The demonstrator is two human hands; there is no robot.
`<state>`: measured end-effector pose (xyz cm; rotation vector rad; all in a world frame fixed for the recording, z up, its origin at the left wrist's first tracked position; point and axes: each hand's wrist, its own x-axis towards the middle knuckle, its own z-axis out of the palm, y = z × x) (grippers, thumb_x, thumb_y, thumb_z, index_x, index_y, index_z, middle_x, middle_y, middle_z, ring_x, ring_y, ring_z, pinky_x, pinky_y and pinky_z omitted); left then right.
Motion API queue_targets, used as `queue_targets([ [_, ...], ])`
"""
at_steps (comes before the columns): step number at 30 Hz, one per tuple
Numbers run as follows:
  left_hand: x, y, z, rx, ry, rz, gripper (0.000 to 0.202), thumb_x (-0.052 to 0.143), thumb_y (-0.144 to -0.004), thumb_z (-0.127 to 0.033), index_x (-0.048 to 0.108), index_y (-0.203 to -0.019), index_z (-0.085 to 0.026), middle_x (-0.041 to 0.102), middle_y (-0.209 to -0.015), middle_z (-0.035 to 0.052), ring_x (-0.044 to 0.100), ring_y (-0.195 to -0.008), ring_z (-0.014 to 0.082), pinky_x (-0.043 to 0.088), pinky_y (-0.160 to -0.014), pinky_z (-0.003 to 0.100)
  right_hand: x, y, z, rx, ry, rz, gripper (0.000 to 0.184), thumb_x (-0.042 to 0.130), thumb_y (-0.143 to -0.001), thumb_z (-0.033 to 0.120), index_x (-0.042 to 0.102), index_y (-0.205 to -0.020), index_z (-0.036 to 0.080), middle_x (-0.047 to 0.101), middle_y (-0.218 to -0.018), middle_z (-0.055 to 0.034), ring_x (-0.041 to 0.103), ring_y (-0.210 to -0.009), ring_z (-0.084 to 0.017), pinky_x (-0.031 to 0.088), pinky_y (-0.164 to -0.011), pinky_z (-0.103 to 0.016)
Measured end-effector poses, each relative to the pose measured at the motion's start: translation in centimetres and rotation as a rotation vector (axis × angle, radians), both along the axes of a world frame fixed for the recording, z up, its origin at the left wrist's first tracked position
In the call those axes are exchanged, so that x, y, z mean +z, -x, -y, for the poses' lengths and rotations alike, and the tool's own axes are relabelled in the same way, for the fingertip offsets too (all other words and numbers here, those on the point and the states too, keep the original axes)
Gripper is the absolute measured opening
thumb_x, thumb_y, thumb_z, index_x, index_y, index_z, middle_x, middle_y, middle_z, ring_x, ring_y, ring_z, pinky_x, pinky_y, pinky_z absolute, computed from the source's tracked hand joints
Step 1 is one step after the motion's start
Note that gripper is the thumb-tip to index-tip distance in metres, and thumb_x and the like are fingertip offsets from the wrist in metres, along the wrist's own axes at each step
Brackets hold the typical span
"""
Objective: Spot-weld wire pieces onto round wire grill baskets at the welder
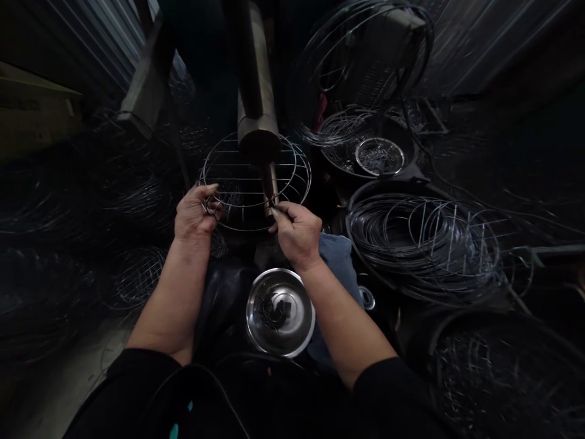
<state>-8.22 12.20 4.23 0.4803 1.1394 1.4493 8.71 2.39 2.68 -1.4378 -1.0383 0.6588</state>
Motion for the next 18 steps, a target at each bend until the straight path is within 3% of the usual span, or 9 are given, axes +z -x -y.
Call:
queue_targets([
  [6, 0.1, -0.1, 0.1, 0.013, 0.022, 0.023, 0.036, 0.077, -0.042, -0.009, 0.05, -0.063, -0.018, 0.052, -0.057, -0.0049, 0.047, -0.047, 0.0057, 0.03, -0.038, 0.016, -0.3, -0.5, 0.7, -0.025, -0.004, 0.136, 0.017, 0.065, -0.078, 0.031, 0.076, -0.085, 0.02, 0.071, -0.07, -0.0016, 0.062, -0.051, -0.014, 0.049, -0.051, -0.025],
  [12, 0.6, -0.2, 0.1, 0.017, 0.018, 0.01, 0.035, 0.076, -0.042, -0.009, 0.05, -0.064, -0.017, 0.053, -0.057, -0.0053, 0.046, -0.046, 0.0049, 0.031, -0.039, 0.015, 0.2, 0.3, 0.5, -0.026, 0.078, -0.065, 0.022, 0.067, -0.075, 0.032, 0.076, -0.086, 0.015, 0.062, -0.052, 0.0033, 0.056, -0.039, -0.011, 0.044, -0.042, -0.022],
  [18, 0.7, -0.3, 0.1, 0.015, 0.019, 0.007, 0.031, 0.073, -0.046, -0.007, 0.049, -0.062, -0.017, 0.051, -0.055, -0.0061, 0.045, -0.044, 0.0045, 0.029, -0.037, 0.015, 0.3, 1.0, 0.5, -0.025, 0.06, -0.202, 0.021, 0.069, -0.072, 0.032, 0.074, -0.081, 0.013, 0.065, -0.057, 0.0026, 0.056, -0.037, -0.01, 0.04, -0.038, -0.021],
])
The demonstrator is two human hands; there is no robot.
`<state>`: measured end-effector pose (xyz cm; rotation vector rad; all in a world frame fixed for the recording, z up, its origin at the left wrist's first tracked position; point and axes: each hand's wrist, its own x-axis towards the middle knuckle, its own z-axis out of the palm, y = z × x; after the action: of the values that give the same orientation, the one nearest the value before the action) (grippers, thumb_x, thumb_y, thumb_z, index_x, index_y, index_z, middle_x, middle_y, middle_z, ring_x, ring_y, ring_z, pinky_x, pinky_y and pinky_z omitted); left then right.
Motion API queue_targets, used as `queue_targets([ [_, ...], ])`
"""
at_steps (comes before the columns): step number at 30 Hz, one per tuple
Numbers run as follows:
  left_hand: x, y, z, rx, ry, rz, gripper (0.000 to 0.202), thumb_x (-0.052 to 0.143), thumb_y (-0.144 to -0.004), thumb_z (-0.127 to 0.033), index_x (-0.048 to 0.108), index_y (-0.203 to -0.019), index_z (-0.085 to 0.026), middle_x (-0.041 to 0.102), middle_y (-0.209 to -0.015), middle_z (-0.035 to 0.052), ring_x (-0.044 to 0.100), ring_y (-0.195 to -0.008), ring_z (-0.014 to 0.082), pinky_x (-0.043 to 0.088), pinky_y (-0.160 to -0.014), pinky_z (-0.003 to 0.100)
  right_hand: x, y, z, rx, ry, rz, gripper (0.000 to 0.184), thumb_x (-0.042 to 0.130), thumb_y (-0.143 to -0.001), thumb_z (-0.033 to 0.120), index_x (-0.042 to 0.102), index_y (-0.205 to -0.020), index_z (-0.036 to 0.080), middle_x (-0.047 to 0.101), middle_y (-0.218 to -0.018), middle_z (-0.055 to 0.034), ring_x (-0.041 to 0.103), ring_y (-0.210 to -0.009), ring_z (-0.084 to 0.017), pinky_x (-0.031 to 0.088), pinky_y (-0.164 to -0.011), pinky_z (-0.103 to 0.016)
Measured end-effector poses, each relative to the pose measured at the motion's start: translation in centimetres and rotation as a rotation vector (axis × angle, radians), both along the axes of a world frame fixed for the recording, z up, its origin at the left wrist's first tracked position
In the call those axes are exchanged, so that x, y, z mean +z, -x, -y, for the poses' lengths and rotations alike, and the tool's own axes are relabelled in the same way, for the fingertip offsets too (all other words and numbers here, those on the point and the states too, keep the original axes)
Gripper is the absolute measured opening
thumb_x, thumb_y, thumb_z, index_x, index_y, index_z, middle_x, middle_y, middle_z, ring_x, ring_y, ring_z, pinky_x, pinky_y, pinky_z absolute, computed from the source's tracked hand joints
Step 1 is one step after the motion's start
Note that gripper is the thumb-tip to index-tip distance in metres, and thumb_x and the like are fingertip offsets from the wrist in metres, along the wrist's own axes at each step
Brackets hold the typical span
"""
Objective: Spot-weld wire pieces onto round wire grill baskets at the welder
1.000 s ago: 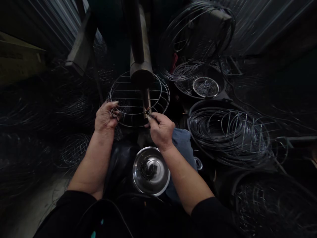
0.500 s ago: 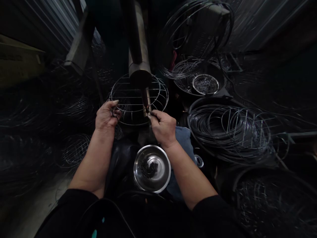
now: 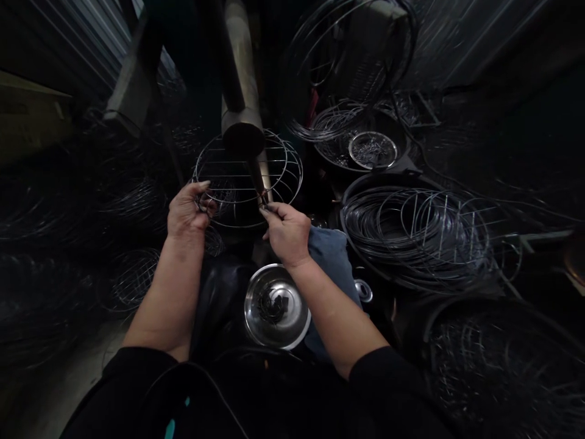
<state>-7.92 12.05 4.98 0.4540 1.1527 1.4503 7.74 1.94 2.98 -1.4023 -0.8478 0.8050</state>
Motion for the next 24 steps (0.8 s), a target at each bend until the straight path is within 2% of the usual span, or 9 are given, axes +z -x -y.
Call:
queue_targets([
  [7, 0.1, 0.0, 0.0, -0.002, 0.022, -0.014, 0.031, 0.072, -0.047, -0.006, 0.048, -0.062, -0.018, 0.052, -0.055, -0.0055, 0.044, -0.043, 0.0047, 0.03, -0.036, 0.015, -0.5, -0.4, -0.2, 0.041, -0.004, 0.025, 0.023, 0.067, -0.073, 0.033, 0.074, -0.083, 0.014, 0.065, -0.058, 0.0032, 0.054, -0.038, -0.009, 0.039, -0.038, -0.021],
  [11, -0.2, 0.1, -0.2, -0.007, -0.016, -0.012, 0.03, 0.073, -0.046, -0.007, 0.051, -0.062, -0.017, 0.053, -0.058, -0.0047, 0.045, -0.046, 0.0044, 0.029, -0.037, 0.015, -0.7, -0.4, -0.1, 0.053, -0.012, 0.032, 0.021, 0.067, -0.073, 0.032, 0.073, -0.083, 0.014, 0.058, -0.049, 0.0058, 0.052, -0.037, -0.009, 0.039, -0.04, -0.021],
  [15, -0.5, -0.1, -0.2, -0.028, -0.013, -0.04, 0.026, 0.073, -0.053, -0.009, 0.049, -0.062, -0.017, 0.049, -0.058, -0.0047, 0.044, -0.048, 0.0043, 0.026, -0.038, 0.015, -0.9, -0.6, -0.5, 0.045, -0.012, 0.063, 0.016, 0.067, -0.074, 0.029, 0.072, -0.079, 0.015, 0.053, -0.046, 0.0069, 0.05, -0.036, -0.009, 0.039, -0.04, -0.021],
  [18, -0.6, -0.3, -0.1, -0.047, 0.009, -0.056, 0.023, 0.071, -0.065, -0.012, 0.049, -0.066, -0.017, 0.047, -0.06, -0.0042, 0.042, -0.051, 0.0046, 0.024, -0.041, 0.016, -1.3, -0.9, -0.8, 0.062, -0.036, 0.114, 0.014, 0.065, -0.078, 0.028, 0.07, -0.08, 0.015, 0.061, -0.058, 0.0038, 0.053, -0.04, -0.009, 0.041, -0.041, -0.021],
  [20, -0.8, -0.2, -0.2, -0.075, 0.01, -0.066, 0.022, 0.069, -0.071, -0.011, 0.048, -0.069, -0.017, 0.047, -0.062, -0.0033, 0.044, -0.056, 0.0058, 0.024, -0.045, 0.019, -1.9, -1.2, -0.3, 0.078, -0.073, 0.176, 0.017, 0.062, -0.082, 0.03, 0.07, -0.089, 0.017, 0.067, -0.075, 0.0004, 0.06, -0.05, -0.01, 0.047, -0.046, -0.022],
  [23, -1.2, 0.2, -0.6, -0.129, 0.003, -0.046, 0.025, 0.075, -0.073, -0.018, 0.05, -0.079, -0.021, 0.048, -0.065, -0.0031, 0.046, -0.065, 0.0093, 0.026, -0.051, 0.023, -3.1, -1.3, 2.3, 0.062, -0.118, 0.348, 0.026, 0.056, -0.088, 0.033, 0.066, -0.109, 0.021, 0.07, -0.099, -0.0034, 0.068, -0.075, -0.015, 0.056, -0.065, -0.029],
  [24, -1.3, 0.4, -0.8, -0.101, 0.008, 0.004, 0.029, 0.079, -0.071, -0.022, 0.052, -0.083, -0.023, 0.048, -0.065, -0.0029, 0.048, -0.069, 0.011, 0.027, -0.053, 0.024, -3.6, -1.0, 3.6, 0.061, -0.104, 0.431, 0.028, 0.055, -0.089, 0.033, 0.065, -0.112, 0.021, 0.069, -0.105, -0.0046, 0.068, -0.083, -0.016, 0.057, -0.073, -0.032],
])
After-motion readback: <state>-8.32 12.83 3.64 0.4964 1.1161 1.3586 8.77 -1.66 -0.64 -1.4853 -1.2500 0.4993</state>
